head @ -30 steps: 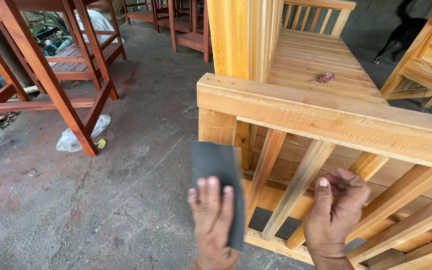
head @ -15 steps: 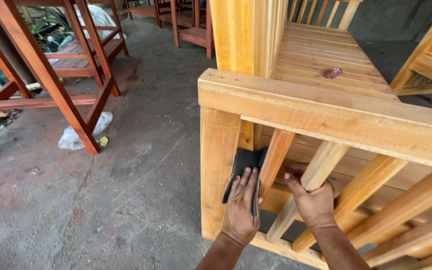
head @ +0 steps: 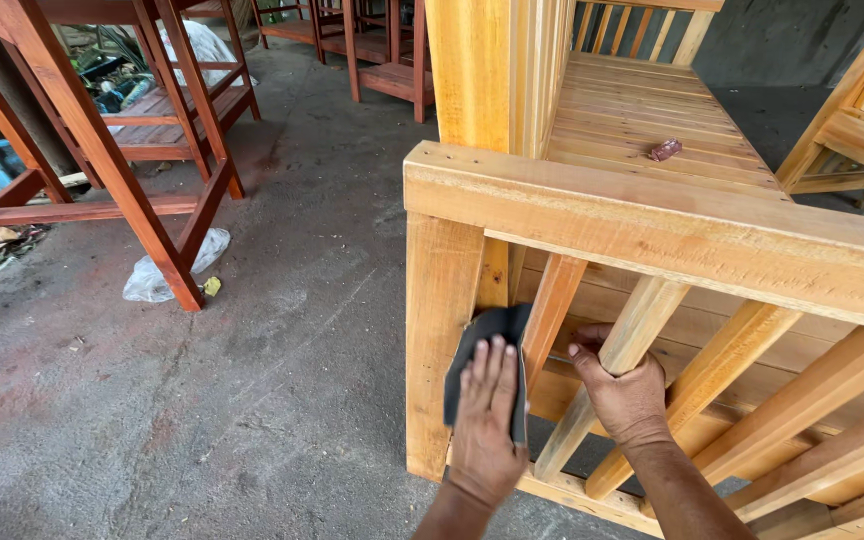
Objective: The person sands a light-colored wooden bench with sheets of sandpaper, working over the seat slats, armrests, and the vertical slats and rails of the armrest panel. They hold the bench steady with one hand while rubbing the sandpaper along the wood surfaces, moving around the bench to reach different sides.
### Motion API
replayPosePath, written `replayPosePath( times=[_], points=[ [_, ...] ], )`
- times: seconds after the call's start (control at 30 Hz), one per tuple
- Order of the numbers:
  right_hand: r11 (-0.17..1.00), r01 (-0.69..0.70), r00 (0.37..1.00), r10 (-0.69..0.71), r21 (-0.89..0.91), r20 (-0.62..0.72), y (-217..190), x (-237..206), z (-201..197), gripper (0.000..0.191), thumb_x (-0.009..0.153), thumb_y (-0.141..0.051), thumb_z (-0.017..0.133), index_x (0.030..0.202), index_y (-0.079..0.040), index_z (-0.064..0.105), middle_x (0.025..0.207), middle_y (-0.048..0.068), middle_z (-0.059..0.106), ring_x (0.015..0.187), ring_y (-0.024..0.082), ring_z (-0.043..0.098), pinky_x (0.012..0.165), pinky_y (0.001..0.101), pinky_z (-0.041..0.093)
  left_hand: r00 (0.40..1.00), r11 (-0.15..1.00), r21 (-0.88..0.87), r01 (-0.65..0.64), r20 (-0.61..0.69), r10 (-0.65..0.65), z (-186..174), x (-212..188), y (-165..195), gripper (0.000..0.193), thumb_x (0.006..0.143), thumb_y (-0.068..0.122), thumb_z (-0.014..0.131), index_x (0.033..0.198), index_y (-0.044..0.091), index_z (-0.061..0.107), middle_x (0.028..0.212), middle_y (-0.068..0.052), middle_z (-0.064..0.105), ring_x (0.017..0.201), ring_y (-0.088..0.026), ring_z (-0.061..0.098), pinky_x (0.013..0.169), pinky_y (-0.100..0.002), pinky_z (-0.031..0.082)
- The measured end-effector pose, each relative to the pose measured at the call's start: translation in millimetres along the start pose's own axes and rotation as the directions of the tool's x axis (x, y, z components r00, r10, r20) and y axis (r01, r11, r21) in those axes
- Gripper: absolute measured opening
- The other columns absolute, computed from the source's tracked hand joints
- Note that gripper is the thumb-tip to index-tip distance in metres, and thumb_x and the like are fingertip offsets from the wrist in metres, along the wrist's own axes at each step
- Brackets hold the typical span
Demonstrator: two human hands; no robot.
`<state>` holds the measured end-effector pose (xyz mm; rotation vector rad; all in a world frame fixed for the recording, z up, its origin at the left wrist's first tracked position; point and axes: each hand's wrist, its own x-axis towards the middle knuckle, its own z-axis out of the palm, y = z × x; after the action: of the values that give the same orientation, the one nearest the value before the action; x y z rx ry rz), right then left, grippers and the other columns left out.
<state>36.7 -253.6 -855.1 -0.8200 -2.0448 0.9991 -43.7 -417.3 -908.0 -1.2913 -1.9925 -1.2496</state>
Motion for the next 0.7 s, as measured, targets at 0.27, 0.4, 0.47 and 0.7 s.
replayPosePath(
  times=[0.27,0.4,0.47,0.7],
  points=[
    [1.000,-0.001,0.999,0.001,-0.012,-0.039,1,-2,4,0.023,0.085,-0.017,0.075,0.106,-0.007,0.075,0.099,0.008,0.080,0.094,0.016,0.076,0.088,0.0325,0.059,0.992,0.979,-0.162,0.124,0.045,-0.118,17,4,-9,0.054,0.103,0.008,0.041,0.157,0.001,0.038,0.160,-0.018,0.046,0.155,-0.031,0.032,0.128,-0.049,0.022],
    [1.000,0.021,0.999,-0.021,-0.005,-0.040,3,-1,5,0.022,0.086,-0.017,0.074,0.106,-0.007,0.074,0.099,0.007,0.080,0.094,0.016,0.076,0.088,0.0325,0.059,0.991,0.977,-0.165,0.132,0.050,-0.125,17,-15,-9,0.052,0.105,0.009,0.041,0.156,-0.001,0.038,0.160,-0.017,0.047,0.155,-0.030,0.034,0.127,-0.049,0.022],
    [1.000,0.021,0.999,-0.021,-0.004,-0.048,4,-1,5,0.022,0.086,-0.017,0.074,0.106,-0.008,0.074,0.098,0.007,0.080,0.094,0.016,0.076,0.088,0.0325,0.059,0.990,0.976,-0.168,0.137,0.040,-0.132,15,-17,-7,0.053,0.104,0.007,0.042,0.156,-0.001,0.040,0.160,-0.018,0.047,0.154,-0.031,0.036,0.126,-0.050,0.022],
    [0.997,0.065,0.994,-0.068,-0.039,-0.080,5,-3,6,0.021,0.084,-0.016,0.075,0.103,-0.007,0.075,0.095,0.008,0.079,0.089,0.019,0.075,0.083,0.0334,0.058,0.997,0.985,-0.153,0.076,-0.007,-0.078,22,5,-7,0.051,0.106,0.011,0.043,0.154,-0.004,0.038,0.158,-0.020,0.046,0.154,-0.035,0.034,0.126,-0.054,0.024]
  ],
)
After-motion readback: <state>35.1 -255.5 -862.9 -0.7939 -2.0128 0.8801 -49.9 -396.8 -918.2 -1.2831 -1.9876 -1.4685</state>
